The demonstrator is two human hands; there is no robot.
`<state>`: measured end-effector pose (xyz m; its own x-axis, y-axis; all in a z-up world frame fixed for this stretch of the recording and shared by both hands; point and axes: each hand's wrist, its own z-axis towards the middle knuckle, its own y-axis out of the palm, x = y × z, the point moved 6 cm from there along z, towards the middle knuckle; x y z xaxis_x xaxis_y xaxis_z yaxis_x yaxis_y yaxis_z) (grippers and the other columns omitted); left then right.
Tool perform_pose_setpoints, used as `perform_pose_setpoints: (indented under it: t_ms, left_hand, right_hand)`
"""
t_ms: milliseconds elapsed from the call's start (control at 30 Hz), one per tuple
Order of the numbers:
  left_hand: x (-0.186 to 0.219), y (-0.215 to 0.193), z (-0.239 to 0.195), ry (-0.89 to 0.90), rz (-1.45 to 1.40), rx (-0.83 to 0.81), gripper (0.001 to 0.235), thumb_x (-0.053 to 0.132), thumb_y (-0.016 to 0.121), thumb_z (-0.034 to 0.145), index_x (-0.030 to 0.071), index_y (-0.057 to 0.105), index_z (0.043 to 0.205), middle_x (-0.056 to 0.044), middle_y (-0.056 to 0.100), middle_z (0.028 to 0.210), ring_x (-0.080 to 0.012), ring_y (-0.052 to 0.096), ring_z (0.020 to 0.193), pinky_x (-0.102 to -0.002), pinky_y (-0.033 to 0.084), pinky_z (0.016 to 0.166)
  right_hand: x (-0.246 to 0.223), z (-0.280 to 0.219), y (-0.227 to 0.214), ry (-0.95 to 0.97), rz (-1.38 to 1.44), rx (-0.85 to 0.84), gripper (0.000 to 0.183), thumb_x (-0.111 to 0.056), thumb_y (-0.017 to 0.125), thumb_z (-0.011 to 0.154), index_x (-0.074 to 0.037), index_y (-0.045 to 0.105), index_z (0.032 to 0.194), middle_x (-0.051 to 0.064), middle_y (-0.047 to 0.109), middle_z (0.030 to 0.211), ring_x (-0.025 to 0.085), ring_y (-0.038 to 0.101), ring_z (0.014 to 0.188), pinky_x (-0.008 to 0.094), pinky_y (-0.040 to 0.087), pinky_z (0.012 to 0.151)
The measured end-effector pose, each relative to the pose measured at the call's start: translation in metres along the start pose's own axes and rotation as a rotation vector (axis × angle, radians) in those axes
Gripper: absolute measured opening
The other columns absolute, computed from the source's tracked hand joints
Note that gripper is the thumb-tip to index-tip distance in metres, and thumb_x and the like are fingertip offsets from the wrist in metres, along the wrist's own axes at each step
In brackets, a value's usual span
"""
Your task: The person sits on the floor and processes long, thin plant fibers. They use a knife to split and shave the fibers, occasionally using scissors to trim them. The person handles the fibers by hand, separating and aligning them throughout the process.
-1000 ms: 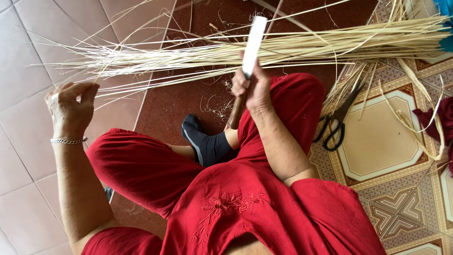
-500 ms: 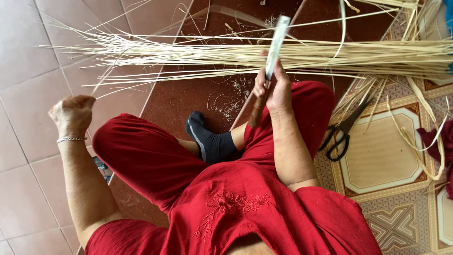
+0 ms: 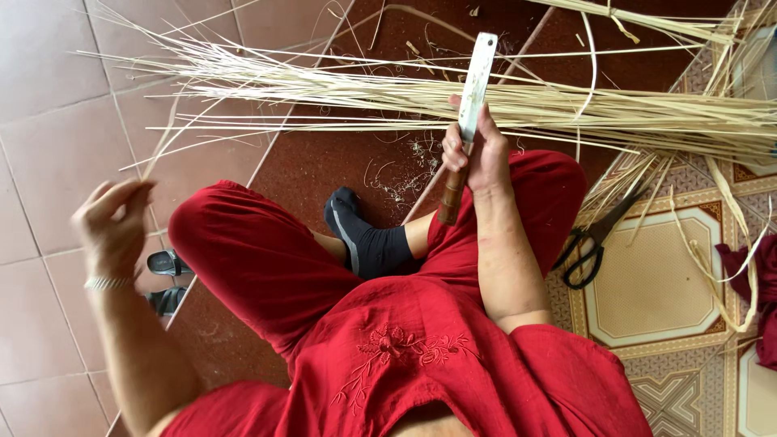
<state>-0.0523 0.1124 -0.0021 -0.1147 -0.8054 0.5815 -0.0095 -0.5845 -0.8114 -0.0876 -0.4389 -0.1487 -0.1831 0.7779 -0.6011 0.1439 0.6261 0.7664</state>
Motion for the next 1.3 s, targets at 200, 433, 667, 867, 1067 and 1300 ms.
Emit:
perform_pose_setpoints:
  t_ms: [200,433,667,867,1067,1300]
  left_hand:
    - [-0.018,-0.083,-0.085,0.079,0.183,0.131,0.011,-0.005,0.071,0.108,-0.005,0.073,0.119,-0.015,0.069,0.106,-0.0170,0.063,0.090,-0.025,0.050,0.082]
    - [-0.096,-0.110,-0.212,-0.128,0.545,0.161,0.011,0.010,0.073,0.104,0.007,0.075,0.114,-0.008,0.070,0.106,-0.0176,0.067,0.095,-0.026,0.055,0.087]
    - [-0.112,-0.083,-0.247,-0.400,0.748,-0.111,0.025,0.031,0.077,0.100,0.020,0.074,0.123,-0.005,0.073,0.119,-0.0275,0.062,0.111,-0.048,0.046,0.105]
    - [0.067,-0.073,-0.126,-0.093,0.738,0.038,0.077,-0.003,0.062,0.082,0.006,0.049,0.157,-0.014,0.055,0.157,-0.0326,0.050,0.145,-0.058,0.022,0.124]
    - [0.237,0.011,-0.031,0.403,0.065,-0.082,0.120,0.043,0.097,0.069,0.005,0.030,0.161,-0.019,0.040,0.164,-0.0361,0.034,0.156,-0.056,0.017,0.132]
    - [0.219,0.169,0.049,0.347,0.186,-0.604,0.127,0.060,0.089,0.066,0.007,0.020,0.159,-0.023,0.039,0.157,-0.0389,0.030,0.147,-0.065,0.007,0.116]
  right_hand:
    - [0.009,0.048,-0.027,0.014,0.360,-0.137,0.083,-0.055,0.051,0.107,0.014,0.040,0.152,0.001,0.055,0.070,0.010,0.045,0.050,0.026,0.040,0.044]
    - [-0.004,0.055,0.022,0.031,0.202,-0.274,0.065,-0.053,0.051,0.111,0.000,0.050,0.148,0.001,0.056,0.069,0.006,0.042,0.047,0.022,0.036,0.040]
    - [-0.004,0.021,0.062,0.129,-0.020,-0.349,0.067,-0.057,0.053,0.108,0.000,0.055,0.141,0.003,0.057,0.068,0.006,0.041,0.045,0.024,0.037,0.040]
    - [-0.005,0.006,0.071,0.181,-0.024,-0.390,0.065,-0.057,0.052,0.110,-0.001,0.055,0.144,0.002,0.057,0.068,0.005,0.043,0.040,0.023,0.040,0.041]
    - [0.002,-0.002,0.082,0.201,-0.107,-0.433,0.066,-0.056,0.052,0.109,0.000,0.053,0.144,0.005,0.061,0.069,0.007,0.044,0.043,0.025,0.040,0.043]
    - [-0.007,-0.024,0.086,0.182,-0.095,-0.374,0.073,-0.056,0.052,0.108,0.006,0.049,0.146,0.006,0.061,0.071,0.008,0.044,0.046,0.024,0.040,0.043]
